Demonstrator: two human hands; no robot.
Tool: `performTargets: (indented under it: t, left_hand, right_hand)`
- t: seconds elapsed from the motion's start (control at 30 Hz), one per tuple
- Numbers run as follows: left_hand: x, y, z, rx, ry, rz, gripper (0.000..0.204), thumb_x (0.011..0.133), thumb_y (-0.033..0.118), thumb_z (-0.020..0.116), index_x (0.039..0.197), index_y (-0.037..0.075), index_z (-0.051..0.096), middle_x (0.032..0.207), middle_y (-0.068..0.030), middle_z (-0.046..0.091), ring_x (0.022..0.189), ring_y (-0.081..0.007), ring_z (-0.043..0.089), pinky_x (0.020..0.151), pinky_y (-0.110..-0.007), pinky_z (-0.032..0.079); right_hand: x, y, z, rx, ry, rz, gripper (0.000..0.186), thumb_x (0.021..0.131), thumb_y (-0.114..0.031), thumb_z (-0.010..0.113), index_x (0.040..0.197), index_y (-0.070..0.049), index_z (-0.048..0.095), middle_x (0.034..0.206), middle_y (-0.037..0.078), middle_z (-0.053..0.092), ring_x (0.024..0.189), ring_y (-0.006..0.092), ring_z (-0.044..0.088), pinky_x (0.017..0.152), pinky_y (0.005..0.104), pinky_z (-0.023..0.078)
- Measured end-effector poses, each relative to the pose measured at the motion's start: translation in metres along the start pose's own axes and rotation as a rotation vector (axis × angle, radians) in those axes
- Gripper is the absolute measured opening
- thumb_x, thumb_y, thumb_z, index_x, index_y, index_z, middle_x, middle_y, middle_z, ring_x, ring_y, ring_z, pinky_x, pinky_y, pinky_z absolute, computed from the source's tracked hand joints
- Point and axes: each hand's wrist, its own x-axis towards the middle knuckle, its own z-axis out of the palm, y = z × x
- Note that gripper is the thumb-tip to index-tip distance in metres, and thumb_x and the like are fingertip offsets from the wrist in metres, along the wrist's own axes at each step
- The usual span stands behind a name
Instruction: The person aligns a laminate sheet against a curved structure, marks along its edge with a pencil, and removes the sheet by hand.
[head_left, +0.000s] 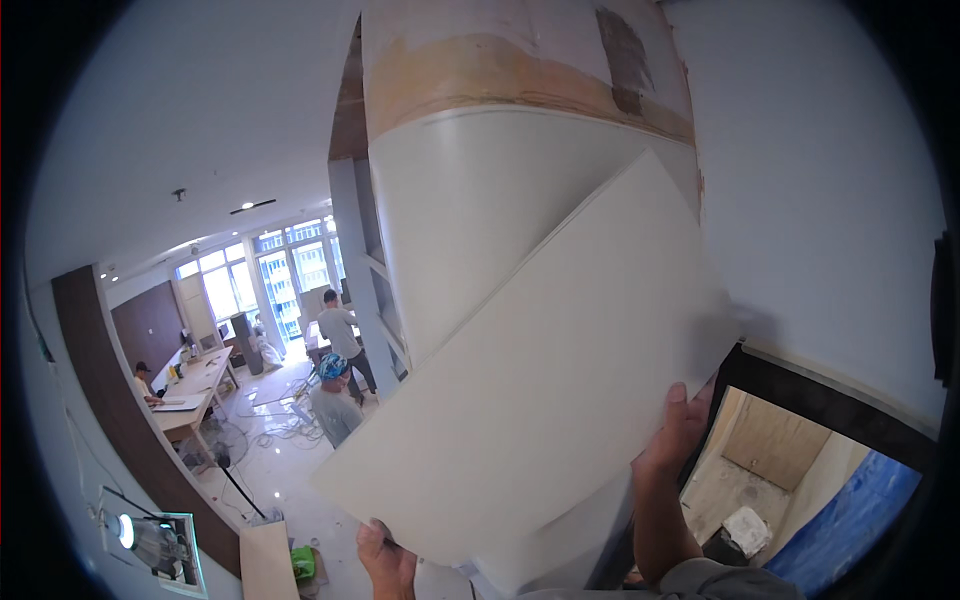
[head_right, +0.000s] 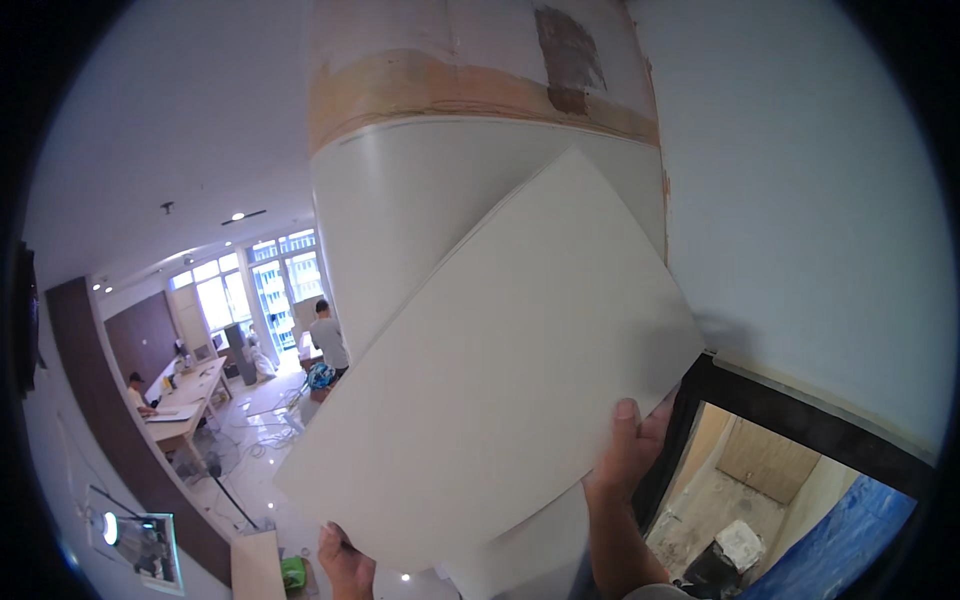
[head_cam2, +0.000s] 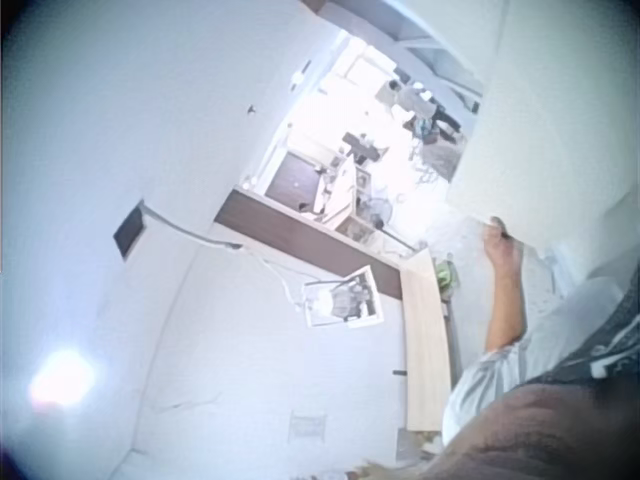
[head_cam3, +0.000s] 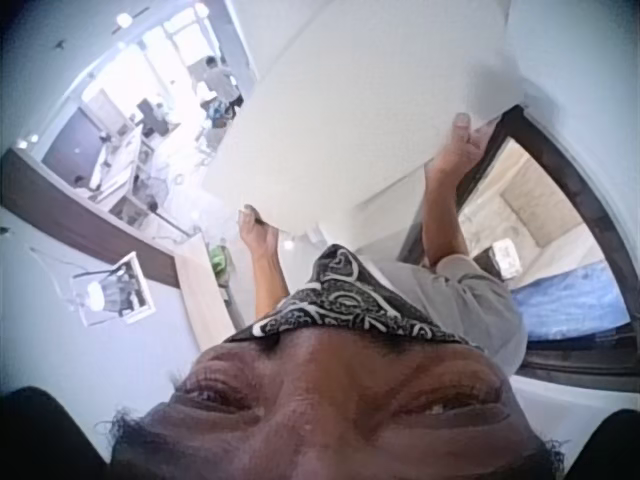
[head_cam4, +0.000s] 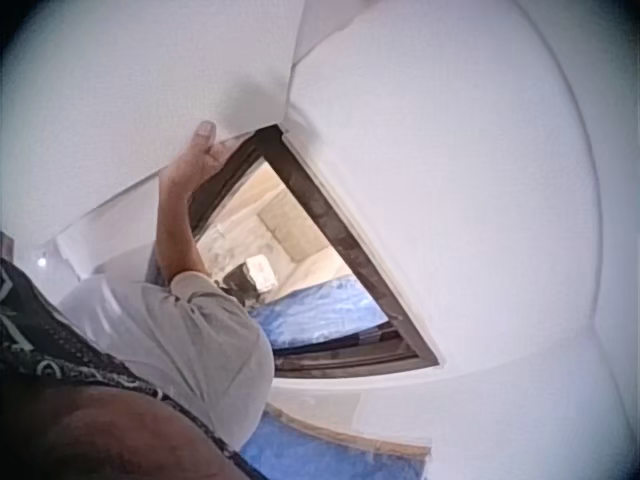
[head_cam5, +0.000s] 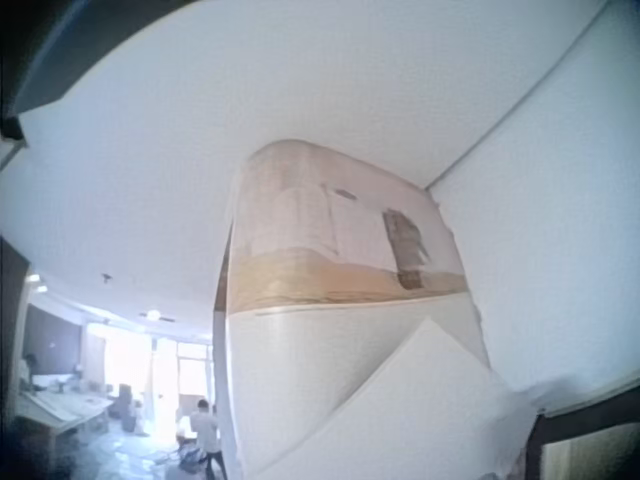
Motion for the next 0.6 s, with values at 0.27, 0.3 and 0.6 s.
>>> performTargets:
  t: [0.27,0.3,0.6]
  left_hand:
    - [-0.032,-0.056,-0.08,0.373,0.012,-0.137,0.034,0.088,0.019,0.079,0.111,-0.003,0.067,0.102,-0.0089,0.072,0.089,-0.0162,0.066,0.082,-0.032,0.052]
    - [-0.036,-0.058,-0.091,0.534,0.057,-0.149,0.032,0.087,0.017,0.078,0.109,-0.003,0.066,0.097,-0.009,0.071,0.085,-0.0176,0.067,0.078,-0.034,0.055]
    - [-0.063,-0.021,-0.09,1.116,0.312,-0.129,0.042,0.094,-0.004,0.053,0.135,-0.007,0.059,0.116,-0.021,0.068,0.079,-0.0199,0.071,0.053,-0.03,0.06]
  right_hand:
    - [0.006,0.006,-0.062,-0.038,-0.133,0.296,0.049,0.104,-0.033,0.061,0.14,-0.002,0.05,0.129,0.012,0.062,0.113,0.0267,0.063,0.094,0.0445,0.055]
    - [0.007,0.007,-0.07,0.12,-0.158,0.347,0.049,0.104,-0.034,0.061,0.141,-0.003,0.049,0.13,0.011,0.062,0.114,0.0275,0.063,0.095,0.0456,0.055]
    - [0.018,-0.011,-0.142,0.215,-0.297,0.402,0.055,0.1,-0.034,0.068,0.143,-0.005,0.05,0.134,0.011,0.062,0.12,0.0285,0.063,0.098,0.0478,0.056]
